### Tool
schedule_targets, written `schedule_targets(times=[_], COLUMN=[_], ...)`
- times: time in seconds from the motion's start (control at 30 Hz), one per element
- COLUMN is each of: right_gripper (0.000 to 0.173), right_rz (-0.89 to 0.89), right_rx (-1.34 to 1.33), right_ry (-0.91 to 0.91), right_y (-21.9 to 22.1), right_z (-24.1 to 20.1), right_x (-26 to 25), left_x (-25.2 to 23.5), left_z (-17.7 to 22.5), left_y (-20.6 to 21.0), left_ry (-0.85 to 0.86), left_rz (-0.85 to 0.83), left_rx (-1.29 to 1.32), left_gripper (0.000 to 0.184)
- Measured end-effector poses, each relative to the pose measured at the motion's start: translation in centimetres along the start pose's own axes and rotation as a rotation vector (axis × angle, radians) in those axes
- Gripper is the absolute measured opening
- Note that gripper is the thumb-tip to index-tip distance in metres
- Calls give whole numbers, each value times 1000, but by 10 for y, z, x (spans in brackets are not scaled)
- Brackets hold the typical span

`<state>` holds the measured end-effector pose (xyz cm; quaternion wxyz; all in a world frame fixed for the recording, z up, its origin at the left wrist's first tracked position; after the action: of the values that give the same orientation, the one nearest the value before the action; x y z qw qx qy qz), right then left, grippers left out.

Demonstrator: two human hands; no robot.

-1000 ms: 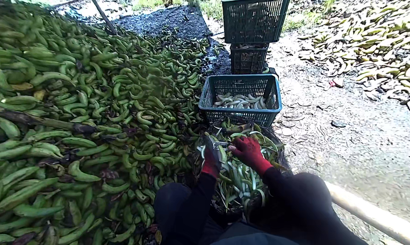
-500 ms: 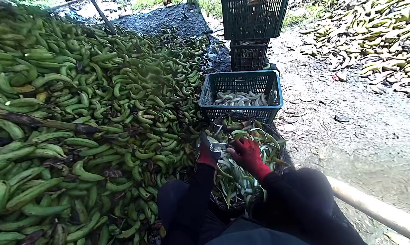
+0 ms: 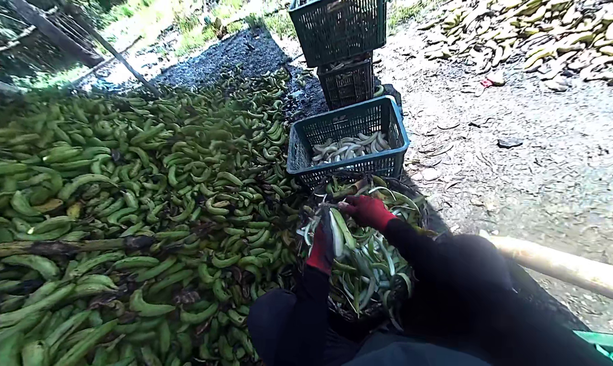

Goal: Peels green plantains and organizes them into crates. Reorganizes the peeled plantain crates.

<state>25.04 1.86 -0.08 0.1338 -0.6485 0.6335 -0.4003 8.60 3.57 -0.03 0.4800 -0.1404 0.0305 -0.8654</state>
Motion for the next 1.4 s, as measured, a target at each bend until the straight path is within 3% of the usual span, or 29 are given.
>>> schedule_targets(times=[0.1, 0.17, 0.27, 0.33, 0.4, 0.57, 0.7, 0.83, 0.9, 1.03, 1.17, 1.2, 1.27, 1.33, 1.4], right_gripper=[55, 54, 51, 56, 58, 57, 59, 52, 54, 58, 62, 62, 59, 56, 56], right_rz=[104, 205, 253, 238, 267, 145, 120, 178, 163, 219, 219, 244, 322, 401, 455], right_rx=[-18, 12, 107, 193, 244, 107, -65, 56, 149, 140, -26, -113, -279, -491, -700], right_ry=[53, 17, -244, -425, -490, -237, -13, -435, -523, -226, 102, 129, 114, 53, -27], right_y=[-11, -16, -4, 6, 7, -7, -15, -1, 7, -12, -37, -43, -60, -70, -70], right_z=[19, 29, 5, -17, -26, 6, 38, -7, -21, 5, 54, 60, 66, 72, 78], right_x=[-7, -7, 9, 25, 31, -6, -17, 15, 23, 0, -10, -6, 4, 12, 13], left_x=[-10, -23, -31, -44, -51, -29, -32, -42, -42, -30, -18, -18, -23, -38, -64], left_z=[-4, -12, -3, -6, -7, 4, -10, -18, -10, 0, -27, -41, -53, -23, 38], left_y=[-4, -11, -28, -30, -24, 6, 27, -10, -11, 12, 24, 19, 0, -17, -23], left_ry=[9, -12, -33, -105, -132, -33, -131, -25, -5, 7, -163, -239, -316, -270, -175], left_rz=[-123, -75, 19, 49, -17, -72, -187, -153, -160, -139, -192, -167, -79, 29, 167], left_rx=[-33, 124, 301, 532, 667, 492, 577, 696, 741, 637, 717, 722, 472, 270, 520], left_gripper=[45, 45, 51, 43, 40, 42, 39, 36, 34, 34, 34, 37, 34, 30, 43])
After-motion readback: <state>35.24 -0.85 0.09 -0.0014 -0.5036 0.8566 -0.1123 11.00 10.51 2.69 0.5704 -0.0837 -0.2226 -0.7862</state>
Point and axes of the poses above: each hand's wrist, its own x-axis away from the middle knuckle, its own y-axis out of the palm, z = x × y, the point moved 8 cm from there along -x, towards the middle knuckle, and after that the axes turned 8 degrees about -z, right-handed, at the moved point
